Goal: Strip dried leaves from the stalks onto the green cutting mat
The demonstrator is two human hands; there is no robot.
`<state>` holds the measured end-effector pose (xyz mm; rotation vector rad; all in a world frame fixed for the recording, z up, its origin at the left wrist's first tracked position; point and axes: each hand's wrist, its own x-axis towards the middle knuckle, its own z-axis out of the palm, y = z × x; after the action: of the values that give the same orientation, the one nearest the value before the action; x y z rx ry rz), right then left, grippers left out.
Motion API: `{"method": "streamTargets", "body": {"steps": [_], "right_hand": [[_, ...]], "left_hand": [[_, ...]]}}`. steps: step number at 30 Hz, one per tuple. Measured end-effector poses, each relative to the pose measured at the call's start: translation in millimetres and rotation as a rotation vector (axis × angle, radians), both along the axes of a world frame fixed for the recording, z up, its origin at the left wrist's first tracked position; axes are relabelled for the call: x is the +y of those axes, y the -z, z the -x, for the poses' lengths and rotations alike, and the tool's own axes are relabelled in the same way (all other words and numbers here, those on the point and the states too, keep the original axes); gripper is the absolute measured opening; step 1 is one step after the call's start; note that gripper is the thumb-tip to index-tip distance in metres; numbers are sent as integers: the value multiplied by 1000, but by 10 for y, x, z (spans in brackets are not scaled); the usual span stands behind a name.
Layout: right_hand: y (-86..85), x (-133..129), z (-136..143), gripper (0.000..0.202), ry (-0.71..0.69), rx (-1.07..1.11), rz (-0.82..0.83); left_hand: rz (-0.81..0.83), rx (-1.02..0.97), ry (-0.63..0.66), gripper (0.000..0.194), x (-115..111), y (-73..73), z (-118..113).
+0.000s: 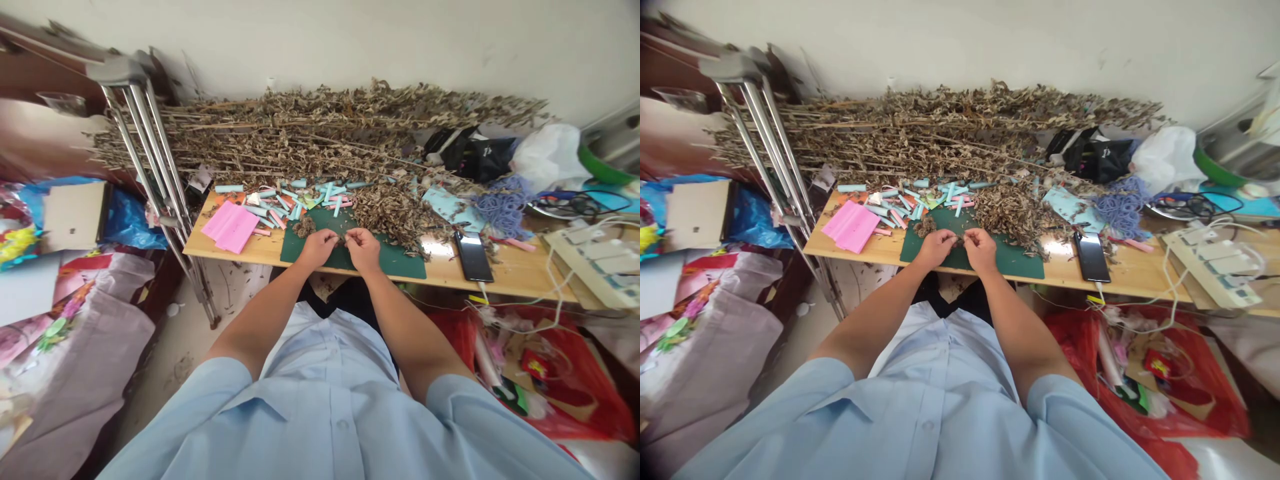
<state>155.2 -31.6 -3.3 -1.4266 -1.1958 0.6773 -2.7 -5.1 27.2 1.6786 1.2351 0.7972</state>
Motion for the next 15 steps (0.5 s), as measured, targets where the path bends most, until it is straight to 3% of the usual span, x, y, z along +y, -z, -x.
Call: {"method": "streamTargets", "body": {"steps": [15], "right_hand": [[1,-44,61,30,-112,-59,-69]], "left_hand": [[0,-50,28,23,8,12,-4]]}}
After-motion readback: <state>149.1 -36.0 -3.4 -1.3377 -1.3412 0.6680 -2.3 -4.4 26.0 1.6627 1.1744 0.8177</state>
